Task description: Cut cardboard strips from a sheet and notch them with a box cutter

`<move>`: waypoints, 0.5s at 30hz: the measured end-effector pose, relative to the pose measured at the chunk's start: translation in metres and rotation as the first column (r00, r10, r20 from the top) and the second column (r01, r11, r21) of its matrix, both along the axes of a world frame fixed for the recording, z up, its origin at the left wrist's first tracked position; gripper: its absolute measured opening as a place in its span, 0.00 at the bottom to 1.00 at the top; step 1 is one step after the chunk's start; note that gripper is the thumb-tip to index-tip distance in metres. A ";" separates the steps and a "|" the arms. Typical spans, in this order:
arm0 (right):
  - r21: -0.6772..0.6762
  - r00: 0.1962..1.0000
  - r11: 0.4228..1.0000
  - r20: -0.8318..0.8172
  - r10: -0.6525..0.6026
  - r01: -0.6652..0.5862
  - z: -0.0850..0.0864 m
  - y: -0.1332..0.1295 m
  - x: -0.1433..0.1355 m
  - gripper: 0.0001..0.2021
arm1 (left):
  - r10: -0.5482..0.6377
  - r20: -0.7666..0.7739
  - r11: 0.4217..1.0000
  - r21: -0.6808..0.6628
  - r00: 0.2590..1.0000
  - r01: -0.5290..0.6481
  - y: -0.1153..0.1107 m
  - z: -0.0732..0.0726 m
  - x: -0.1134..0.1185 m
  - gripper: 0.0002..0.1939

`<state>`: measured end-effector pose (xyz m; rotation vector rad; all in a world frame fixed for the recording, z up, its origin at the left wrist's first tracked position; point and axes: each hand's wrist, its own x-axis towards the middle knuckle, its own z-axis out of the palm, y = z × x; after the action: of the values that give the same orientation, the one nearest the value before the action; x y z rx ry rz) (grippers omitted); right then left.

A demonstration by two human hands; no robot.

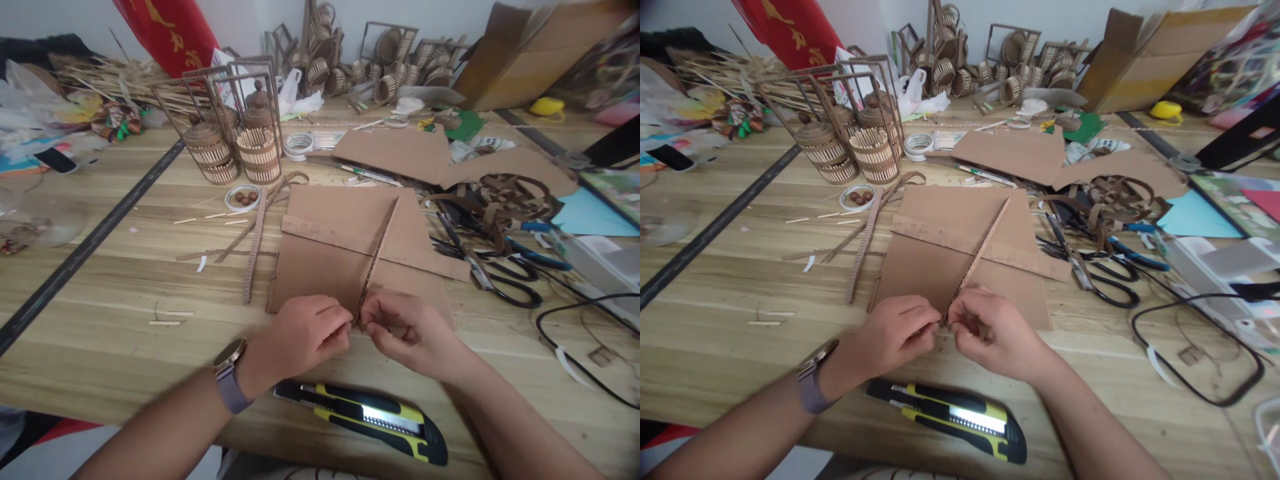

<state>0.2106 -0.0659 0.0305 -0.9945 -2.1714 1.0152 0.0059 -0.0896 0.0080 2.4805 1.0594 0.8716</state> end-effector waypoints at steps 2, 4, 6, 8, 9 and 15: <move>0.004 1.000 1.000 0.007 0.002 -0.002 0.000 0.000 0.000 0.06 | -0.005 -0.018 1.000 -0.004 1.000 0.005 0.001 0.002 -0.001 0.13; 0.023 1.000 1.000 0.019 -0.001 0.001 -0.001 -0.001 0.001 0.06 | -0.012 -0.037 1.000 -0.026 0.999 0.011 0.002 0.003 -0.001 0.13; 0.065 0.999 0.998 0.032 0.010 -0.012 -0.003 -0.001 0.001 0.06 | -0.016 -0.071 0.998 -0.062 0.997 0.012 0.003 0.003 -0.001 0.14; 0.119 0.999 0.992 0.045 0.025 -0.030 -0.005 -0.001 0.000 0.07 | -0.019 -0.114 0.996 -0.085 0.993 0.009 0.003 0.003 0.000 0.15; 0.149 0.998 0.988 0.051 0.029 -0.036 -0.005 -0.001 0.000 0.07 | -0.018 -0.130 0.996 -0.088 0.991 0.007 0.003 0.003 0.000 0.16; 0.419 0.998 0.908 0.061 -0.002 -0.024 -0.011 0.000 -0.002 0.03 | 0.054 -0.022 0.992 -0.113 0.998 -0.056 0.002 0.002 0.001 0.16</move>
<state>0.2081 -0.0663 0.0198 -0.8137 -2.3105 0.4877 0.0069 -0.0880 0.0097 2.3808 1.1557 0.7815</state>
